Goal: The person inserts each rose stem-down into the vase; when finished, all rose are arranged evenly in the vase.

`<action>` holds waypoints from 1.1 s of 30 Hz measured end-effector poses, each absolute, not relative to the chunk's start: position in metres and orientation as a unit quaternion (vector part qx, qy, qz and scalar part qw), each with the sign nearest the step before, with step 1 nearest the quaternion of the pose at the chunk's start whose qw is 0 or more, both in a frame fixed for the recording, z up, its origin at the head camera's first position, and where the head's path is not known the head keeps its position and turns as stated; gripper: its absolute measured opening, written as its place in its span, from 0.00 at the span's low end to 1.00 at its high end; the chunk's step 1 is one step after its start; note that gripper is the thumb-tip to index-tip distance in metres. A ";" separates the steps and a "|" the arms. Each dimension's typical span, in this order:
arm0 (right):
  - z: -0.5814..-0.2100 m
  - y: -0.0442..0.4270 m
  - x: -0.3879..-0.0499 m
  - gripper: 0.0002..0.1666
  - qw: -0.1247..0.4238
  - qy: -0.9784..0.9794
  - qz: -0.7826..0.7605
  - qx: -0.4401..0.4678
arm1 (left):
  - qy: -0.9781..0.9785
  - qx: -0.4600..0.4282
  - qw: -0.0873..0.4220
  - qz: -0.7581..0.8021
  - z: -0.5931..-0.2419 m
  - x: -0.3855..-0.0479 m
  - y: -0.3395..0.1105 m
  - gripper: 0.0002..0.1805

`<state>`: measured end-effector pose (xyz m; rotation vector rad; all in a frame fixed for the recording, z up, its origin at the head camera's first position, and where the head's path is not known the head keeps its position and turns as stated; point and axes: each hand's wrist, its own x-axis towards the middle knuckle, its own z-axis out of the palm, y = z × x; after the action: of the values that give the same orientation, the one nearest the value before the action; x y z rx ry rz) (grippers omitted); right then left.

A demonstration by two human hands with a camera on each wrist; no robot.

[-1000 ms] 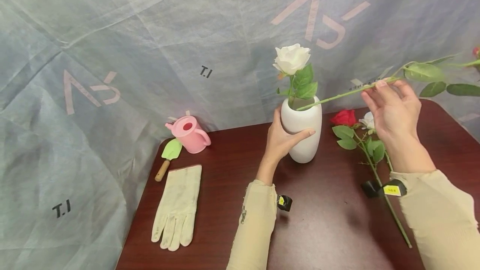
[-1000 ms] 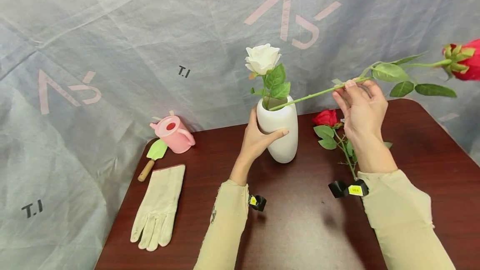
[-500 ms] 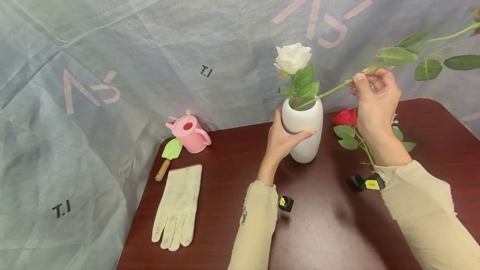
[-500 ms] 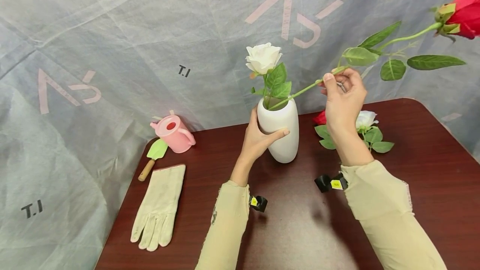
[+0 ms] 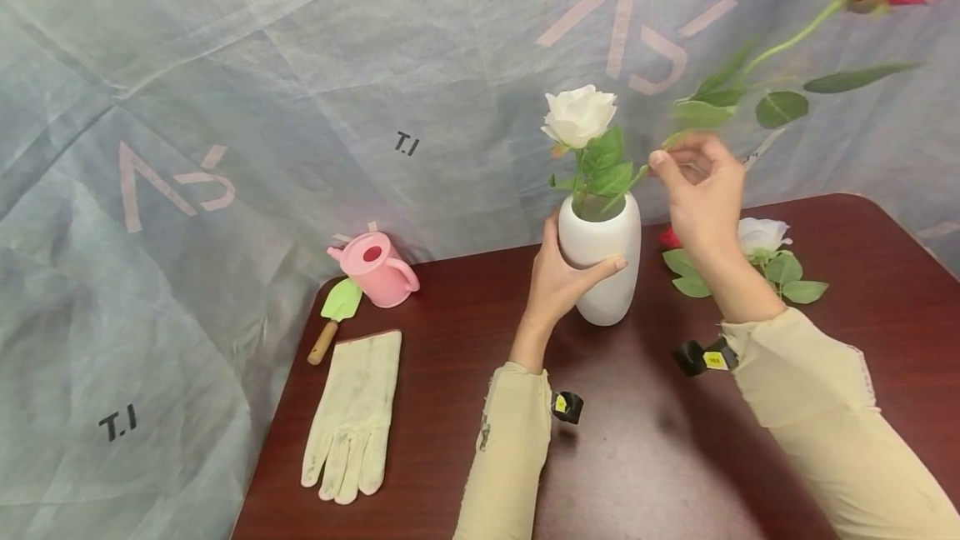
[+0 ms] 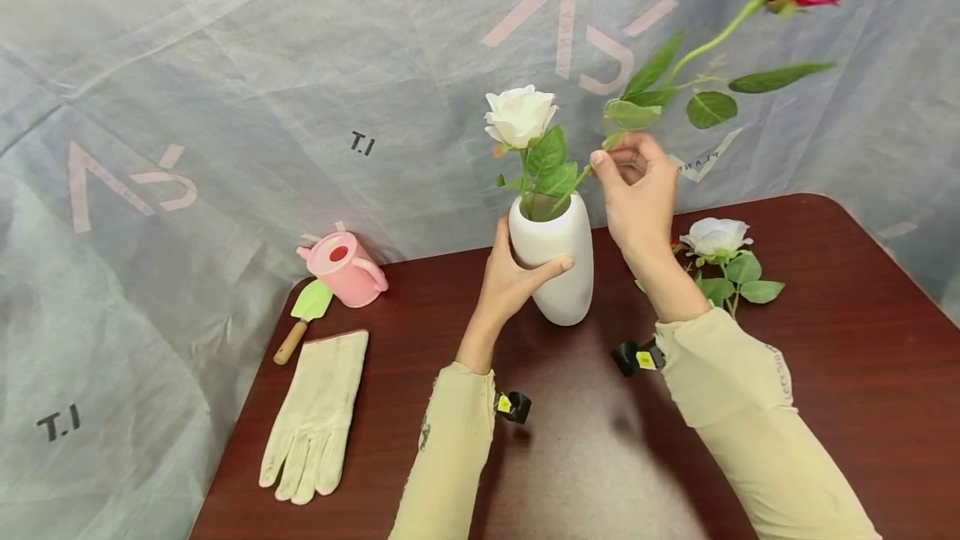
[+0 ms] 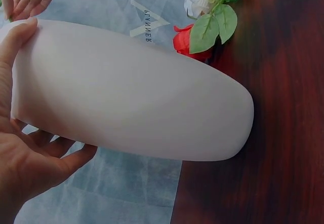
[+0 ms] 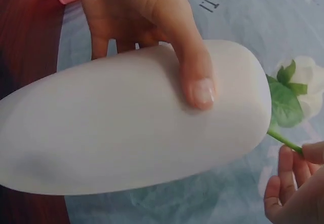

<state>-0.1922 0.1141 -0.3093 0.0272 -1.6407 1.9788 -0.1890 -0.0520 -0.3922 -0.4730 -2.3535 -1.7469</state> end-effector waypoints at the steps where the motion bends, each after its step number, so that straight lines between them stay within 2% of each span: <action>1: -0.310 0.112 -0.193 0.05 0.279 -0.634 0.721 0.007 | -0.789 -0.159 0.084 -0.587 -0.392 -0.189 -0.052 0.51; 8: -0.319 0.107 -0.193 0.04 0.253 -0.723 0.642 -0.014 | -0.790 -0.150 0.075 -0.590 -0.370 -0.168 -0.051 0.48; 10: -0.319 0.108 -0.194 0.06 0.244 -0.741 0.626 -0.012 | -0.789 -0.152 0.079 -0.590 -0.374 -0.171 -0.051 0.49; 16: -0.317 0.114 -0.196 0.15 0.168 -0.792 0.587 0.017 | -0.799 -0.152 0.084 -0.577 -0.399 -0.190 -0.050 0.52; 20: -0.315 0.117 -0.197 0.23 0.110 -0.815 0.567 0.037 | -0.797 -0.154 0.089 -0.578 -0.403 -0.194 -0.051 0.51; 23: -0.315 0.118 -0.196 0.32 0.096 -0.803 0.587 0.037 | -0.796 -0.155 0.093 -0.578 -0.403 -0.195 -0.052 0.51; 25: -0.314 0.120 -0.194 0.35 0.104 -0.788 0.606 0.039 | -0.795 -0.155 0.093 -0.578 -0.403 -0.195 -0.053 0.51; 30: -0.313 0.128 -0.187 0.31 0.107 -0.728 0.670 0.097 | -0.795 -0.153 0.096 -0.579 -0.403 -0.195 -0.053 0.51; 33: -0.313 0.132 -0.184 0.28 0.072 -0.616 0.768 0.162 | -0.796 -0.149 0.098 -0.579 -0.403 -0.195 -0.053 0.51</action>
<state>-0.1836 0.1321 -0.3131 0.4859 -1.8510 2.3073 -0.1950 -0.0532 -0.4031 -0.4406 -2.3555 -1.7130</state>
